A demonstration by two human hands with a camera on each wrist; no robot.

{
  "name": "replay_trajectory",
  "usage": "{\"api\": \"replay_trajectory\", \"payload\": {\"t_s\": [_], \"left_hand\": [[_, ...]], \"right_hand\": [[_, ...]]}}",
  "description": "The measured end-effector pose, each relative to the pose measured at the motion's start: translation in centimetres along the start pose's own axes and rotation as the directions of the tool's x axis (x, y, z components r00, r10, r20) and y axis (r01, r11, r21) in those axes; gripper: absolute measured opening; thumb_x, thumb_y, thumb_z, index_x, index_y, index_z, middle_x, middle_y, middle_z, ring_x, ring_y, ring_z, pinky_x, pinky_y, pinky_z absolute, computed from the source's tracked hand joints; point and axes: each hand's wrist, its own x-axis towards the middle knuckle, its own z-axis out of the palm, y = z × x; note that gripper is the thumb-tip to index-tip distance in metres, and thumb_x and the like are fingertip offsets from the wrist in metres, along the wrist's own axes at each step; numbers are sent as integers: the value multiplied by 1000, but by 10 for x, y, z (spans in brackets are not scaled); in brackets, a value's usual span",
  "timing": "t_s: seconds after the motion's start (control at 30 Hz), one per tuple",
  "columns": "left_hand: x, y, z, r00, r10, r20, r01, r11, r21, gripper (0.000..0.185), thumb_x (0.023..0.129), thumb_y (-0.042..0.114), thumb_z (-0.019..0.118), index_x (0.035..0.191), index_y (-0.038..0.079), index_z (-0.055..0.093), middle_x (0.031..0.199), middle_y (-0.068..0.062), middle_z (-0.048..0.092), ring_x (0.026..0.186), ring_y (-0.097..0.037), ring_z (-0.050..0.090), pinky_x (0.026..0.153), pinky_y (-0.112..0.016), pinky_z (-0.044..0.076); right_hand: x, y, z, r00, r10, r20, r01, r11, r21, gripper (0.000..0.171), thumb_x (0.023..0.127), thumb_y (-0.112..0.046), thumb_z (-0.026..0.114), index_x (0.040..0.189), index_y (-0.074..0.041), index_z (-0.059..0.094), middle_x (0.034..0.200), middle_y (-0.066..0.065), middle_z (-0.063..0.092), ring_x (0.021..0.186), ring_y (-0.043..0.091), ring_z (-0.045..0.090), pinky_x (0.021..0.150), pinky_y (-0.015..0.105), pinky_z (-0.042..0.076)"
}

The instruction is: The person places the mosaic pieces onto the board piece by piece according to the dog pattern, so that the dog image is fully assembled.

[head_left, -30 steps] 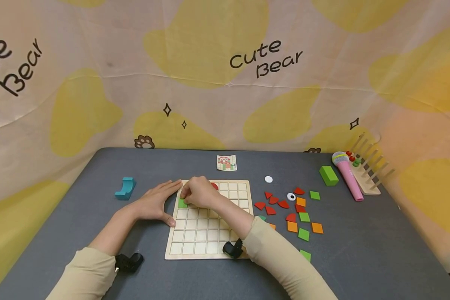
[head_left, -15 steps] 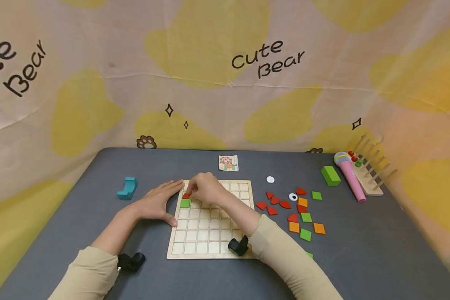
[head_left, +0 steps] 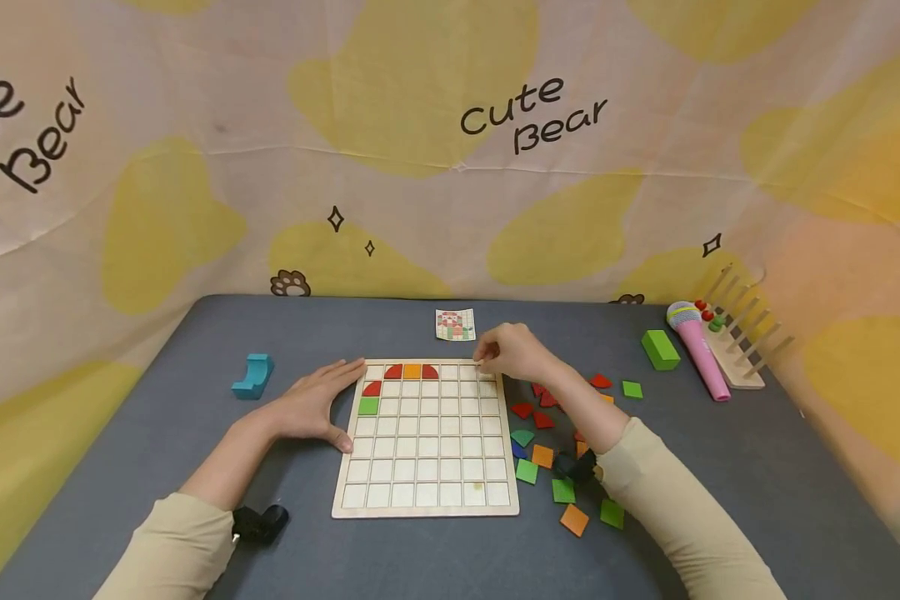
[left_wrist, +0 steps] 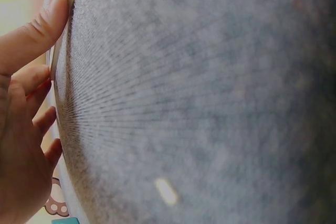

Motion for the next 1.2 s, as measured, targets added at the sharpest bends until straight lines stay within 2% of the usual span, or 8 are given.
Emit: {"api": "replay_trajectory", "payload": {"t_s": [0.13,0.23,0.4,0.6,0.77,1.2], "left_hand": [[0,-1,0,1000,-2,-1,2,1000,4,125,58,59,87,156,9,27,165,-13,24,150,-46,21,107,-78,23],[0,-2,1,1000,-2,-4,2,1000,8,126,58,60,87,156,9,28,165,-13,24,150,-46,21,107,-78,23],[0,-4,2,1000,2,-6,-2,1000,8,125,58,60,87,156,10,28,166,-12,23,151,-46,20,107,-77,24],[0,-3,3,1000,-7,-2,7,1000,0,124,59,60,86,157,11,28,166,-11,23,152,-44,19,109,-76,23],[0,-3,2,1000,-5,-3,5,1000,5,126,58,61,86,157,11,27,166,-12,23,151,-45,20,108,-76,23],[0,-4,3,1000,-3,-11,3,1000,5,126,57,60,87,157,10,27,165,-13,24,150,-46,21,108,-77,23]], "right_hand": [[-13,19,-11,998,12,58,-15,999,47,8,87,-9,73,94,-6,74,81,7,71,65,12,58,63,23,48],[-21,28,-17,991,17,132,-27,997,76,10,86,-9,74,95,-7,73,80,6,70,64,12,57,63,25,48],[-31,38,-22,969,-4,249,-16,997,78,13,84,-12,77,96,-9,73,85,3,72,72,10,61,70,25,51],[-42,38,-22,944,0,329,-29,996,85,16,80,-12,81,94,-11,73,87,2,71,77,10,63,73,25,54],[-46,36,-18,935,-20,355,-10,997,81,18,79,-9,81,95,-9,71,89,5,70,77,9,61,71,23,54],[-46,33,-12,937,-61,344,53,998,32,18,78,-6,81,91,-11,70,82,3,67,73,9,57,67,22,52]]}}
